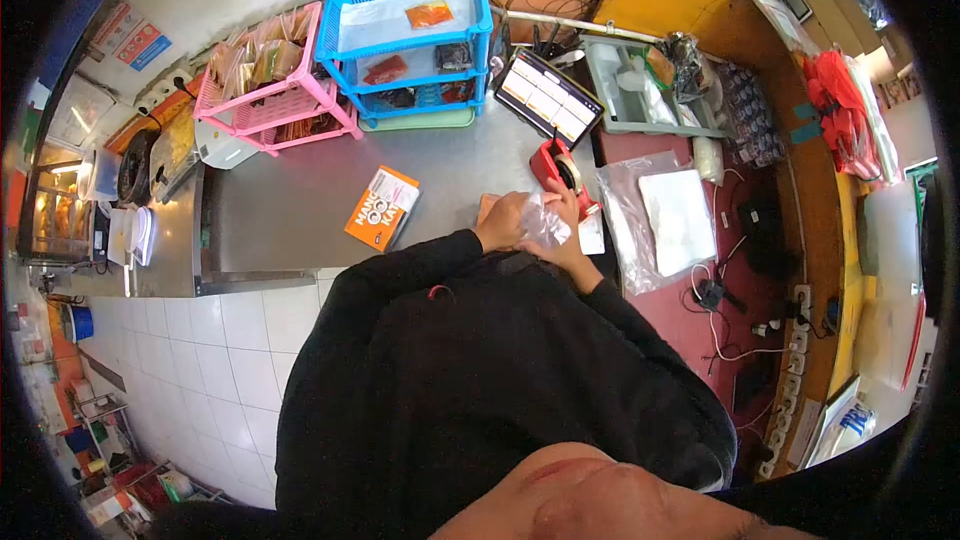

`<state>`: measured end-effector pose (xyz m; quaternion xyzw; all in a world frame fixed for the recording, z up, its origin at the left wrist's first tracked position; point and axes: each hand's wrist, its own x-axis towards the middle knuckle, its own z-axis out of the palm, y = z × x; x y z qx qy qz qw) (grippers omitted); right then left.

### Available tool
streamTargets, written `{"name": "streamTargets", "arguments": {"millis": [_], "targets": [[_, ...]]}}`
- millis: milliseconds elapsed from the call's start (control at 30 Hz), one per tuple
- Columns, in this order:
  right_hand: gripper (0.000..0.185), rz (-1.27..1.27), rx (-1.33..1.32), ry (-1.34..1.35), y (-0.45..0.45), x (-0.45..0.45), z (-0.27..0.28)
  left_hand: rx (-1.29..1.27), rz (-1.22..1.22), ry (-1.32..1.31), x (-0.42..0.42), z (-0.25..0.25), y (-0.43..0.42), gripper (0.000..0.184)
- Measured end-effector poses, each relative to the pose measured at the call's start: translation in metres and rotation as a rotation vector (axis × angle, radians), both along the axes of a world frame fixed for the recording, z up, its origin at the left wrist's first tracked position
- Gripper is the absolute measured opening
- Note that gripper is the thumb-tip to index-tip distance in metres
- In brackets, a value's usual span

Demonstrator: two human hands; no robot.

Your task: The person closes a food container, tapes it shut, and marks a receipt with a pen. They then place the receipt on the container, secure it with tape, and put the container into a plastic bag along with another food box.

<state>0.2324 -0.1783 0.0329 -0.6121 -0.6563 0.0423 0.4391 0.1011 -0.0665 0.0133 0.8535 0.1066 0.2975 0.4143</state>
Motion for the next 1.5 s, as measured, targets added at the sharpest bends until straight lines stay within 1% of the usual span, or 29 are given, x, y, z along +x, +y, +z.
{"name": "streamTargets", "arguments": {"millis": [33, 100, 133, 167, 233, 267, 367, 400, 500, 533, 667, 800, 833, 867, 900, 933, 967, 1000, 1033, 1067, 1100, 1133, 1233, 1300, 1333, 1400, 1433, 1467, 1500], "targets": [[0.080, 0.007, 0.010, -0.003, 0.002, -0.006, -0.005, 0.010, 0.007, -0.003, -0.004, 0.009, 0.001, 0.027], [0.075, -0.070, 0.175, 0.453, 0.007, -0.018, -0.033, 0.001, 0.027, -0.008, -0.014, 0.022, -0.003, 0.033], [0.072, -0.197, 0.088, 0.084, 0.009, -0.007, -0.043, -0.004, -0.037, 0.029, -0.015, 0.011, 0.001, 0.039], [0.072, -0.197, 0.086, 0.087, 0.009, -0.002, -0.054, -0.005, -0.037, 0.032, -0.009, -0.001, 0.003, 0.039], [0.070, -0.088, -0.147, -0.310, 0.010, -0.004, -0.035, 0.245, -0.093, -0.151, 0.008, -0.010, 0.003, 0.036], [0.055, -0.035, -0.101, -0.338, 0.016, -0.004, -0.039, 0.406, -0.145, -0.024, 0.013, -0.012, 0.004, 0.036], [0.052, -0.059, -0.203, -0.302, 0.022, -0.014, -0.012, 0.596, -0.220, 0.039, 0.026, 0.010, 0.003, 0.036], [0.050, -0.064, -0.258, -0.285, 0.009, -0.011, -0.004, 0.581, -0.278, 0.057, 0.024, 0.041, 0.000, 0.033], [0.046, -0.073, -0.453, -0.228, 0.007, -0.005, 0.020, 0.471, -0.275, -0.028, 0.039, 0.046, 0.000, 0.034], [0.044, -0.078, -0.523, -0.206, 0.006, -0.009, 0.027, 0.362, -0.327, 0.038, 0.039, 0.052, -0.001, 0.035], [0.040, -0.117, -0.761, -0.128, 0.031, -0.015, 0.064, 0.517, -0.285, 0.149, 0.030, 0.076, -0.003, 0.037], [0.037, -0.141, -1.006, -0.044, 0.044, -0.010, 0.099, 0.262, 0.170, -0.282, -0.017, 0.107, 0.042, 0.042], [0.034, -0.079, -0.596, -0.182, 0.031, -0.001, 0.114, 0.103, 0.295, -0.304, -0.032, 0.106, 0.058, 0.041], [0.035, -0.022, -0.184, -0.309, 0.016, 0.010, 0.136, -0.232, 0.482, -0.310, -0.042, 0.095, 0.073, 0.039], [0.031, 0.161, 0.098, -0.159, 0.014, 0.014, 0.174, -0.525, 0.536, -0.266, -0.053, 0.084, 0.095, 0.044], [0.029, 0.314, 0.216, -0.188, 0.011, 0.023, 0.209, -0.814, 0.584, -0.217, -0.058, 0.077, 0.111, 0.049], [0.028, 0.444, 0.451, -0.177, 0.014, 0.023, 0.245, -0.812, 0.576, -0.218, -0.056, 0.081, 0.111, 0.049], [0.032, 0.528, 0.634, -0.303, 0.019, 0.032, 0.263, -0.756, 0.536, -0.264, -0.038, 0.086, 0.111, 0.050], [0.037, 0.553, 0.722, -0.359, 0.018, 0.032, 0.287, -0.699, 0.498, -0.314, -0.017, 0.096, 0.115, 0.050], [0.041, 0.488, 1.005, -0.455, 0.031, 0.029, 0.301, -0.644, 0.466, -0.366, -0.045, 0.094, 0.089, 0.050], [0.044, 0.195, 1.425, -0.432, 0.054, 0.013, 0.309, -0.591, 0.438, -0.420, -0.040, 0.097, 0.074, 0.050], [0.046, -0.020, 1.555, -0.453, 0.061, 0.006, 0.327, -0.539, 0.413, -0.475, -0.020, 0.100, 0.056, 0.051], [0.041, 0.026, 1.408, -0.766, 0.059, 0.023, 0.368, -0.374, 0.338, -0.626, 0.037, 0.117, 0.049, 0.052], [0.038, 0.029, 0.682, -0.765, 0.028, 0.014, 0.392, -0.265, 0.287, -0.715, 0.037, 0.122, 0.046, 0.052], [0.028, -0.155, 0.399, -0.938, 0.026, 0.022, 0.404, -0.206, 0.260, -0.757, 0.025, 0.123, 0.043, 0.053], [0.022, -0.089, 0.370, -0.924, 0.036, 0.026, 0.407, -0.135, 0.227, -0.797, 0.022, 0.129, 0.053, 0.053], [0.021, -0.027, 0.324, -0.897, 0.042, 0.030, 0.406, 0.141, 0.262, -0.705, 0.011, 0.129, 0.059, 0.053], [0.027, 0.259, 0.185, -0.499, 0.048, 0.053, 0.395, 0.410, 0.291, -0.600, -0.004, 0.128, 0.063, 0.053], [0.027, 0.256, 0.183, -0.488, 0.045, 0.050, 0.395, 0.677, 0.314, -0.484, -0.017, 0.129, 0.066, 0.054]]}}
